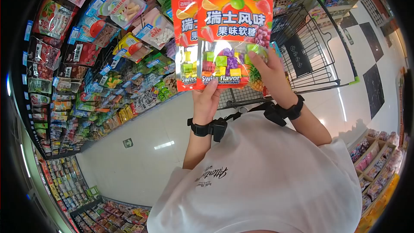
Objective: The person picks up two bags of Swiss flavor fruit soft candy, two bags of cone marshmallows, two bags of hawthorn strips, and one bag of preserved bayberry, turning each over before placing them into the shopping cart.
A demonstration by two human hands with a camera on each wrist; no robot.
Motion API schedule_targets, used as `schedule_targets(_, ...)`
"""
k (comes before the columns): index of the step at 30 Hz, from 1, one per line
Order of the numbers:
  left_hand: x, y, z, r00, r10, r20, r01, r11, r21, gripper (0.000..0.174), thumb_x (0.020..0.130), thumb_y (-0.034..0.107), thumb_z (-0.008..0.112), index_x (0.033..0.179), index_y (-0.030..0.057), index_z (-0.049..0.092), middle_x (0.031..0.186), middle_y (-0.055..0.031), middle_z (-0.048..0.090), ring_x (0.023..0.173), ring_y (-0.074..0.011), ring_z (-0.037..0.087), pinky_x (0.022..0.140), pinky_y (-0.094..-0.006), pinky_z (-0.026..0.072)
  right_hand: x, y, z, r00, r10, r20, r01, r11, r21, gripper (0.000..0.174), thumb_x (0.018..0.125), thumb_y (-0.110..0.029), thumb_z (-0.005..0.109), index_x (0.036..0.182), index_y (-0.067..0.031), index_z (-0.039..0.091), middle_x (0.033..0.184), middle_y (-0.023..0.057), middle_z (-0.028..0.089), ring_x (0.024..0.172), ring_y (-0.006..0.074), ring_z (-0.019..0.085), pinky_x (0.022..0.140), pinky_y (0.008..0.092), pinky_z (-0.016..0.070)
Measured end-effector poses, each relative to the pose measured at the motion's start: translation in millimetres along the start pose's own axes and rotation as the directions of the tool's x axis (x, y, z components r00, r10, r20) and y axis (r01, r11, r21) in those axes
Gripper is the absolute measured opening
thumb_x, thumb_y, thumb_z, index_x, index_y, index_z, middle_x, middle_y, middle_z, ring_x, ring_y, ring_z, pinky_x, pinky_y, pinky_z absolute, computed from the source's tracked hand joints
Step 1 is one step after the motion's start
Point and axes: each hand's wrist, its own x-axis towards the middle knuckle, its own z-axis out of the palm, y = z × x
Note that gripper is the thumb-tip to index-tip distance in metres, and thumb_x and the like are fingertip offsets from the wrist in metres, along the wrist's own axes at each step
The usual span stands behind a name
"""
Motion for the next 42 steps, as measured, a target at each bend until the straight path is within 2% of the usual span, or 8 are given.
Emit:
schedule_targets(7, -5, 9, -5, 0.913, 0.398, -0.086, -0.249, 0.714, 0.655, 0.040, 0.086, 0.002, 0.064, 0.123, -0.0011, 0.051, 0.113, -0.0097, 0.060, 0.098, -0.0168, 0.060, 0.083, -0.0300, 0.0499, 7, -12, -1, 0.985, 0.098, 0.141, -0.085, 0.992, -0.097, 0.065, 0.092, -0.020, 0.061, 0.143, -0.0034, 0.024, 0.133, 0.0106, 0.046, 0.117, 0.0125, 0.046, 0.095, 0.0315, 0.0420)
schedule_targets(9, -10, 13, -8, 0.918, 0.337, 0.210, -0.246, 0.066, 0.967, 0.035, 0.081, 0.001, 0.066, 0.115, -0.0023, 0.057, 0.109, -0.0120, 0.063, 0.099, -0.0236, 0.062, 0.081, -0.0330, 0.0511, 5, -19, 0, 0.983, 0.010, 0.185, -0.006, 1.000, -0.022, 0.068, 0.088, -0.026, 0.065, 0.140, -0.0003, 0.030, 0.133, 0.0135, 0.048, 0.116, 0.0188, 0.050, 0.099, 0.0390, 0.0404)
schedule_targets(11, 1, 32, 19, 0.714, 0.482, 0.508, -0.500, -0.157, 0.852, 0.036, 0.074, -0.001, 0.068, 0.109, 0.0029, 0.063, 0.111, -0.0129, 0.063, 0.100, -0.0315, 0.062, 0.079, -0.0351, 0.0524, 3, -24, -10, 0.838, 0.204, 0.507, -0.540, 0.454, 0.709, 0.063, 0.087, -0.024, 0.065, 0.139, -0.0041, 0.037, 0.133, 0.0118, 0.049, 0.119, 0.0247, 0.049, 0.098, 0.0408, 0.0405)
schedule_targets(17, 8, 48, 59, 0.629, 0.099, 0.771, -0.689, -0.388, 0.613, 0.041, 0.073, 0.011, 0.066, 0.113, 0.0216, 0.066, 0.127, -0.0063, 0.057, 0.123, -0.0308, 0.049, 0.100, -0.0497, 0.0387, 7, -13, -14, 0.904, 0.127, 0.409, -0.337, 0.800, 0.496, 0.057, 0.087, -0.023, 0.064, 0.136, -0.0049, 0.040, 0.132, 0.0111, 0.050, 0.118, 0.0245, 0.050, 0.098, 0.0400, 0.0409)
schedule_targets(22, 8, 45, 65, 0.790, -0.036, 0.612, -0.611, -0.119, 0.782, 0.057, 0.073, 0.005, 0.065, 0.128, 0.0199, 0.057, 0.152, -0.0172, 0.023, 0.138, -0.0490, 0.014, 0.110, -0.0573, 0.0177, -1, 2, -26, 0.942, 0.037, 0.334, -0.108, 0.975, 0.196, 0.052, 0.088, -0.022, 0.063, 0.133, -0.0057, 0.043, 0.131, 0.0104, 0.051, 0.118, 0.0243, 0.050, 0.098, 0.0391, 0.0412)
schedule_targets(37, 18, -11, -9, 0.849, 0.398, 0.346, -0.411, 0.087, 0.908, 0.041, 0.086, 0.003, 0.055, 0.126, 0.0120, 0.058, 0.150, -0.0176, 0.027, 0.136, -0.0341, 0.031, 0.109, -0.0438, 0.0264, -14, 67, -56, 0.938, -0.012, 0.347, 0.204, 0.827, -0.524, 0.038, 0.089, -0.017, 0.060, 0.124, -0.0061, 0.052, 0.127, 0.0116, 0.054, 0.114, 0.0243, 0.052, 0.096, 0.0362, 0.0437)
schedule_targets(39, 23, -11, -6, 0.927, 0.139, -0.347, -0.084, 0.982, 0.169, 0.047, 0.092, 0.015, 0.055, 0.137, 0.0101, 0.044, 0.148, -0.0153, 0.031, 0.133, -0.0296, 0.036, 0.108, -0.0410, 0.0294, -10, 77, -53, 0.940, -0.024, 0.341, 0.228, 0.788, -0.572, 0.036, 0.090, -0.016, 0.059, 0.124, -0.0056, 0.053, 0.125, 0.0115, 0.056, 0.113, 0.0234, 0.053, 0.094, 0.0357, 0.0450)
schedule_targets(42, 25, -26, -39, 0.976, -0.178, -0.128, 0.181, 0.983, 0.020, 0.053, 0.092, 0.022, 0.058, 0.138, 0.0054, 0.036, 0.136, -0.0120, 0.047, 0.122, -0.0234, 0.048, 0.101, -0.0384, 0.0403, -13, 68, -40, 0.945, -0.003, 0.327, 0.109, 0.945, -0.308, 0.034, 0.092, -0.016, 0.058, 0.123, -0.0045, 0.053, 0.123, 0.0104, 0.057, 0.113, 0.0211, 0.054, 0.093, 0.0352, 0.0456)
